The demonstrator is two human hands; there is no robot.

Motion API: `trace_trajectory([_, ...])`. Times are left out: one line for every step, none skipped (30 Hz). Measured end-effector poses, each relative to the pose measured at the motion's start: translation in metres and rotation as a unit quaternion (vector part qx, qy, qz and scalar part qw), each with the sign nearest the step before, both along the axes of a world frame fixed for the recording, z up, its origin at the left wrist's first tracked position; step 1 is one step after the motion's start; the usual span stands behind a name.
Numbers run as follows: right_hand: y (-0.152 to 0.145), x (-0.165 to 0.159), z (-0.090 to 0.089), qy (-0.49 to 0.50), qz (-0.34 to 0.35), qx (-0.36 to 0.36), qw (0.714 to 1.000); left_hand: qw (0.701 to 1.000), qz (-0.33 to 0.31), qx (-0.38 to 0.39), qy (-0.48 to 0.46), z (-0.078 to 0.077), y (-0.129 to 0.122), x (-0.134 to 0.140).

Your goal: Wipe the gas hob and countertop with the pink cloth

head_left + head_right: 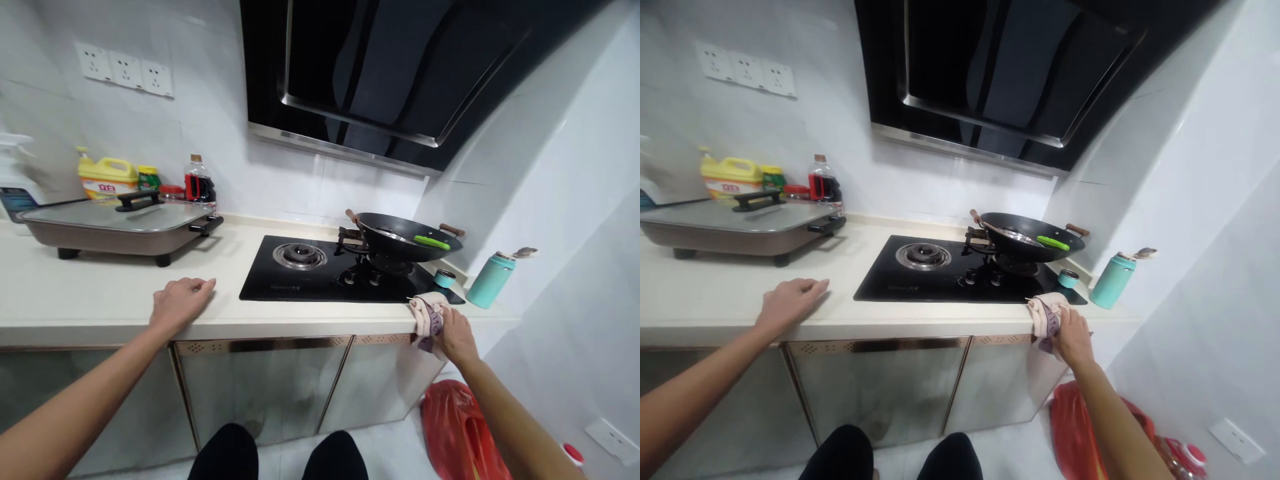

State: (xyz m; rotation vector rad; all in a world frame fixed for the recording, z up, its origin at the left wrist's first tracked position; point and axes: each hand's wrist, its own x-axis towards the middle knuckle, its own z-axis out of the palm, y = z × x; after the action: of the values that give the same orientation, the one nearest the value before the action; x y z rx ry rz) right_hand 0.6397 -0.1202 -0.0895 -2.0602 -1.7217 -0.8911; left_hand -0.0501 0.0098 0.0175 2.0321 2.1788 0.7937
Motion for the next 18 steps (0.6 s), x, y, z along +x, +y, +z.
trace_trajectory([0.002, -0.009, -0.002, -0.005, 0.017, 0.008, 1.0, 1.0, 0.004, 0.001, -0.011, 0.001, 0.0, 0.001])
trace_trajectory([0.004, -0.019, -0.003, -0.01, 0.039, 0.015, 0.999, 1.0, 0.007, 0.002, -0.02, 0.001, -0.001, 0.002])
trace_trajectory([0.006, -0.032, -0.004, -0.013, 0.063, 0.023, 0.998, 1.0, 0.009, 0.002, -0.026, 0.002, -0.002, 0.003])
trace_trajectory([0.009, -0.047, -0.004, -0.014, 0.087, 0.033, 0.996, 0.999, 0.011, 0.002, -0.029, 0.002, -0.003, 0.004])
trace_trajectory([0.012, -0.063, -0.005, -0.012, 0.107, 0.043, 0.993, 0.999, 0.013, 0.002, -0.031, 0.003, -0.005, 0.006])
trace_trajectory([0.016, -0.082, -0.005, -0.008, 0.124, 0.052, 0.991, 0.999, 0.013, 0.003, -0.031, 0.003, -0.007, 0.007])
trace_trajectory([0.019, -0.102, -0.005, -0.002, 0.141, 0.057, 0.988, 0.999, 0.011, 0.005, -0.03, 0.004, -0.008, 0.008])
trace_trajectory([0.023, -0.124, -0.004, 0.007, 0.156, 0.058, 0.986, 1.0, 0.008, 0.008, -0.028, 0.004, -0.009, 0.009])
trace_trajectory([0.027, -0.147, -0.003, 0.018, 0.171, 0.053, 0.984, 1.0, 0.006, 0.012, -0.027, 0.003, -0.01, 0.01])
trace_trajectory([0.031, -0.17, -0.002, 0.03, 0.186, 0.045, 0.981, 1.0, 0.004, 0.016, -0.025, 0.002, -0.009, 0.01])
trace_trajectory([0.035, -0.193, -0.002, 0.042, 0.199, 0.035, 0.979, 1.0, 0.004, 0.02, -0.024, 0.001, -0.008, 0.009])
trace_trajectory([0.039, -0.216, -0.001, 0.052, 0.21, 0.021, 0.976, 0.999, 0.003, 0.025, -0.023, 0.0, -0.006, 0.007])
trace_trajectory([0.044, -0.238, -0.001, 0.056, 0.219, 0.013, 0.974, 0.999, 0.001, 0.034, -0.023, -0.002, -0.004, 0.005])
trace_trajectory([0.048, -0.259, -0.001, 0.06, 0.227, 0.005, 0.972, 0.999, -0.003, 0.048, -0.022, -0.004, -0.003, 0.002])
trace_trajectory([0.053, -0.279, -0.001, 0.063, 0.235, 0.0, 0.97, 0.997, -0.012, 0.07, -0.022, -0.007, -0.002, 0.001])
trace_trajectory([0.057, -0.298, -0.002, 0.066, 0.241, -0.003, 0.968, 0.995, -0.025, 0.098, -0.021, -0.01, -0.002, 0.0])
trace_trajectory([0.062, -0.316, -0.002, 0.07, 0.248, -0.007, 0.966, 0.99, -0.043, 0.133, -0.021, -0.013, -0.005, 0.002])
trace_trajectory([0.066, -0.332, -0.002, 0.074, 0.255, -0.011, 0.964, 0.983, -0.069, 0.171, -0.02, -0.017, -0.01, 0.006])
